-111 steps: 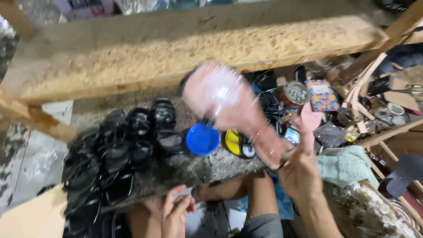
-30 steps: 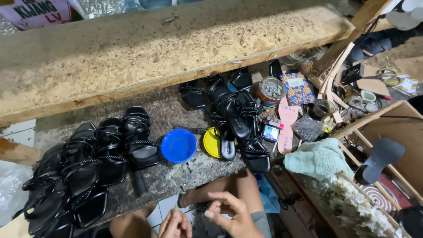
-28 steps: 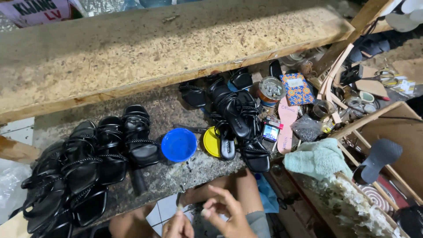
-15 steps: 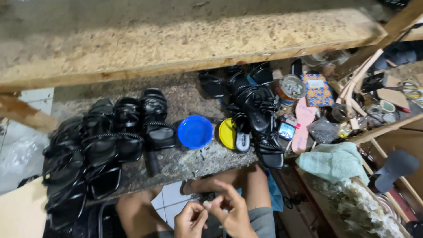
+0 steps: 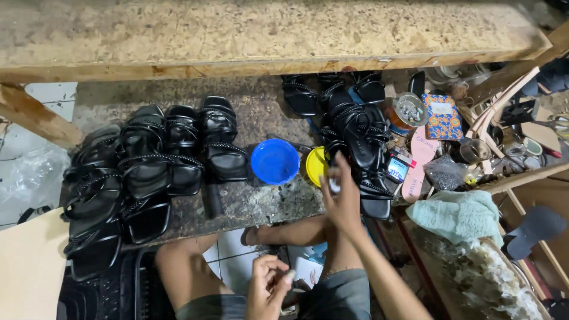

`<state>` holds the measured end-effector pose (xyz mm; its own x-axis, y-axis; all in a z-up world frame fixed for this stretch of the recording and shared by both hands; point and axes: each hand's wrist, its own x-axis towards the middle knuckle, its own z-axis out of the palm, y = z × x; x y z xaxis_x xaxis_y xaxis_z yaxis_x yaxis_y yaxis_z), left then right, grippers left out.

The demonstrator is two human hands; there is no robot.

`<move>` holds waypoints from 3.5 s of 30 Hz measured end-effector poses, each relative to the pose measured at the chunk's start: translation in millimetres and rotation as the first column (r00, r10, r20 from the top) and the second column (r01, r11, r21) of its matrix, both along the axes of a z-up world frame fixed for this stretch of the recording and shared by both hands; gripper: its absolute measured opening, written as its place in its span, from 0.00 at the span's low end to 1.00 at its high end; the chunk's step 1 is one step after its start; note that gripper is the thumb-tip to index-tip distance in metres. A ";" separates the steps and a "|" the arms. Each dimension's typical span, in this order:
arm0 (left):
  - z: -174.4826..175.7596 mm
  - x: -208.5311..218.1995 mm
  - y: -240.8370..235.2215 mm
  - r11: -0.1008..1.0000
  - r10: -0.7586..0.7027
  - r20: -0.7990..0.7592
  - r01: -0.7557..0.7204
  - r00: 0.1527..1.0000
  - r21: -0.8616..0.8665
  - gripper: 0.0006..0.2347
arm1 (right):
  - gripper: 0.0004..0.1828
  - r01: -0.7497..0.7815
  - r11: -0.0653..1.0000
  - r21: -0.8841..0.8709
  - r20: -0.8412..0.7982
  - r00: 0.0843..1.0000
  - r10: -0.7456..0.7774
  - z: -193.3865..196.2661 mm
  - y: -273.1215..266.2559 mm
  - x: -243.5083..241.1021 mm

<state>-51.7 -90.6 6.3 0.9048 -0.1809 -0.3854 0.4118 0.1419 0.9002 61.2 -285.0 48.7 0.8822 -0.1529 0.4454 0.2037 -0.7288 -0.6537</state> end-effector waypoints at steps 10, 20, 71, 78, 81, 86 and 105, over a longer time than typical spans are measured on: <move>-8.1 -9.3 3.3 0.951 -0.200 -0.189 0.237 0.961 0.199 0.08 | 0.31 0.009 0.978 -0.209 -0.210 0.976 -0.053 -19.5 -35.5 73.7; 39.3 9.8 8.6 0.938 -0.294 -0.240 0.328 0.925 0.113 0.09 | 0.21 0.088 0.956 0.281 0.205 0.967 -0.149 49.1 -2.6 0.3; 6.5 4.4 50.5 0.347 -0.219 0.137 0.208 0.966 -0.914 0.38 | 0.29 -0.534 0.802 0.267 -0.202 0.783 0.589 49.4 66.1 -24.8; 20.6 15.7 51.0 0.513 -0.088 0.083 0.116 0.993 -0.850 0.37 | 0.31 -0.101 0.685 -0.722 0.021 0.986 0.167 -20.5 39.4 49.8; 30.0 16.3 60.6 0.631 -0.051 0.156 0.153 0.986 -0.761 0.39 | 0.29 -0.108 0.779 -0.617 0.006 0.990 0.142 -8.3 44.3 39.6; 40.4 15.0 66.8 0.641 -0.053 0.170 0.164 0.984 -0.750 0.39 | 0.32 -0.195 0.821 -0.537 -0.197 0.975 0.103 -24.9 33.7 14.2; 106.6 22.8 53.2 0.812 -0.145 0.714 0.495 0.685 -0.310 0.29 | 0.29 -0.300 0.938 0.174 -0.158 0.932 0.327 82.3 114.2 -146.1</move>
<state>-28.9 -37.4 113.0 0.7363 -0.4961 0.4602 -0.1287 0.5649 0.8150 -84.9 -170.8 131.0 0.9592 0.0940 0.2665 0.2739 -0.5421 -0.7944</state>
